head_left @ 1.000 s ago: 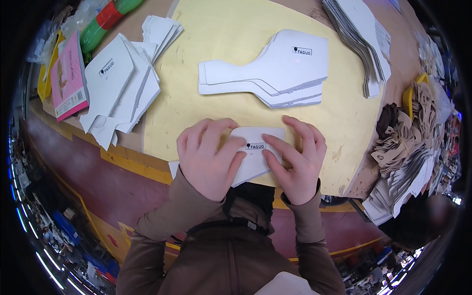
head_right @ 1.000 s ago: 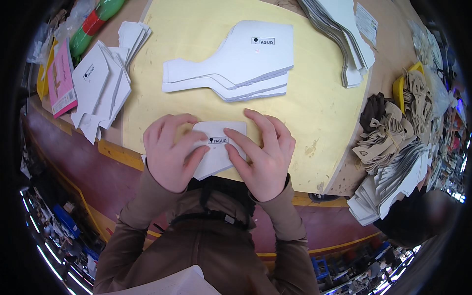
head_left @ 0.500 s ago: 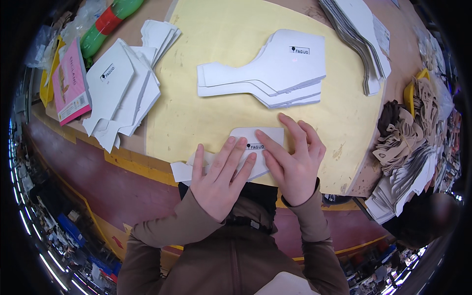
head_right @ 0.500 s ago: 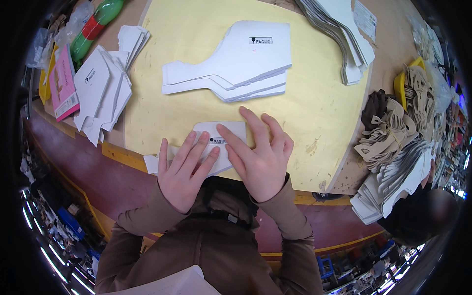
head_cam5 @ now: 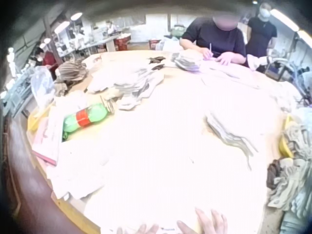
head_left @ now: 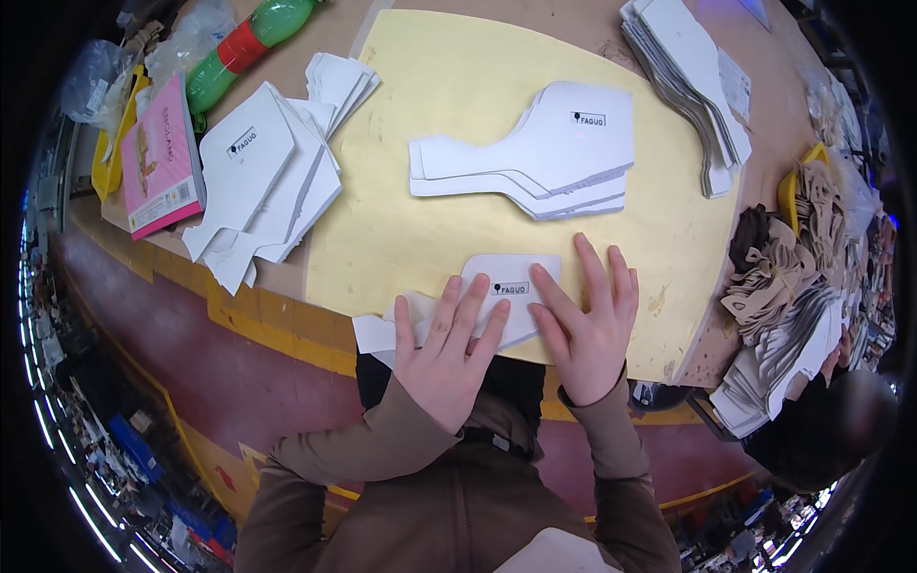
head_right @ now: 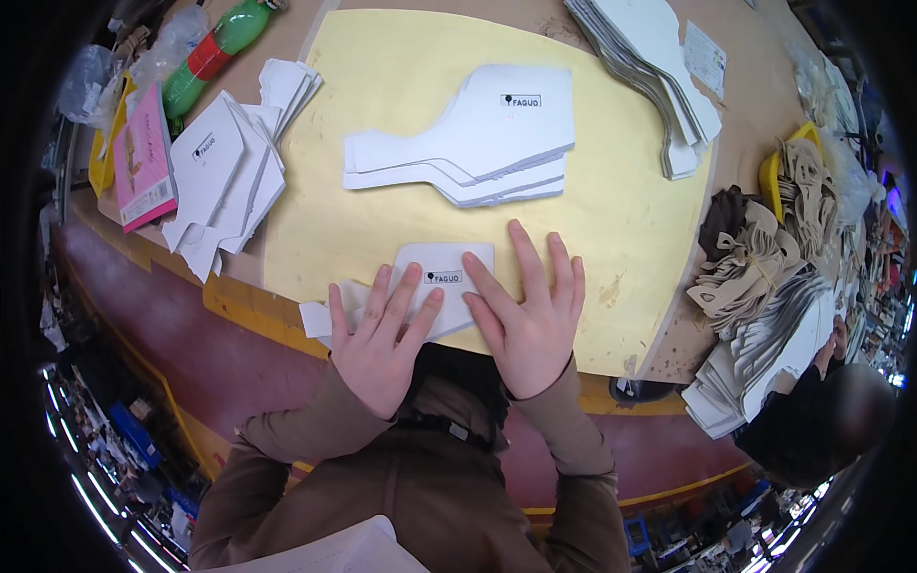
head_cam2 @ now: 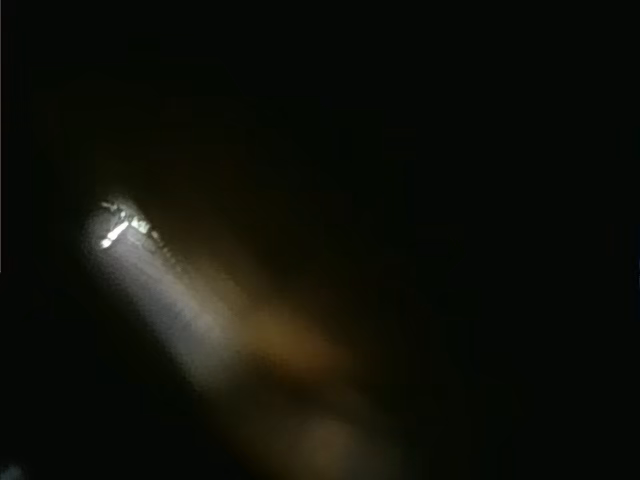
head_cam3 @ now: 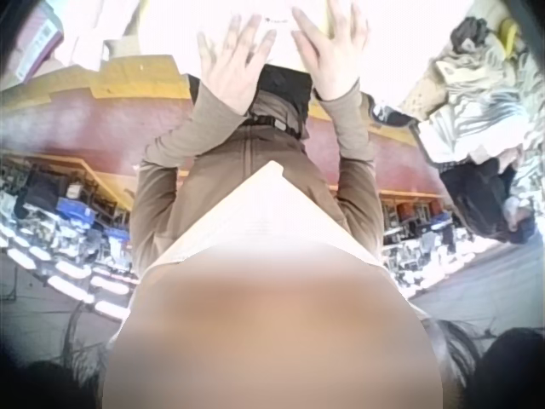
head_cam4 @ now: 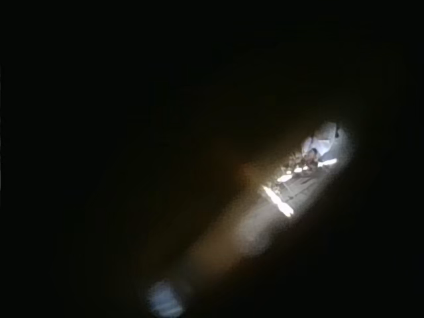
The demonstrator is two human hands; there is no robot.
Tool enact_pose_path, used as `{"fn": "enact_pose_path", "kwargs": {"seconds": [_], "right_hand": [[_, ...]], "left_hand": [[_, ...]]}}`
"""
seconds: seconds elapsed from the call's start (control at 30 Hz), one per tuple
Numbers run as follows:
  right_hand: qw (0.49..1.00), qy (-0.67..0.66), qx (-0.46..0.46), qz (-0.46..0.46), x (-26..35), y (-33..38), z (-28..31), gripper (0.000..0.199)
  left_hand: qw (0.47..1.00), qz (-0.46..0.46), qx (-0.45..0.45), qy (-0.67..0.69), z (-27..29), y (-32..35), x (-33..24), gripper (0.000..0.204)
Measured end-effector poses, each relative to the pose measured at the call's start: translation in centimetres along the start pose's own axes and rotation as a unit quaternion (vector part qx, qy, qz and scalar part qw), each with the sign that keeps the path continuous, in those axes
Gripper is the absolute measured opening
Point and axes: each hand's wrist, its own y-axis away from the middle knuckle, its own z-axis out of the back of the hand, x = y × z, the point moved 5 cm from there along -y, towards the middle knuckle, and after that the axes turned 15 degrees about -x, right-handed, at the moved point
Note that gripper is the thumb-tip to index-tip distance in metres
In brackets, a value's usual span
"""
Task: The person repeatedly folds white paper cutouts with a printed logo on a yellow work surface. They handle the pieces one at a time, creasing them along pre-marked lines, then stack the folded pieces into a growing pile. Other workers are visible in the background performing similar tasks.
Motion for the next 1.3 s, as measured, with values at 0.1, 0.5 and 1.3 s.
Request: {"fn": "enact_pose_path", "kwargs": {"seconds": [0.1, 0.5, 1.3], "right_hand": [[0.993, -0.103, -0.053, 0.030, -0.1, 0.5, 0.5, 0.035], [0.997, 0.032, 0.006, 0.075, 2.6, 1.8, 0.5, 0.041], [0.998, 0.022, -0.042, 0.034, 2.4, 2.1, -1.1, 0.052]], "left_hand": [[1.000, -0.010, -0.008, -0.012, -0.1, 0.1, -0.1, 0.047], [1.000, 0.001, -0.017, 0.010, -0.8, -0.7, -0.5, 0.039], [0.988, 0.077, -0.074, 0.112, -2.0, -1.6, 2.9, 0.070]]}}
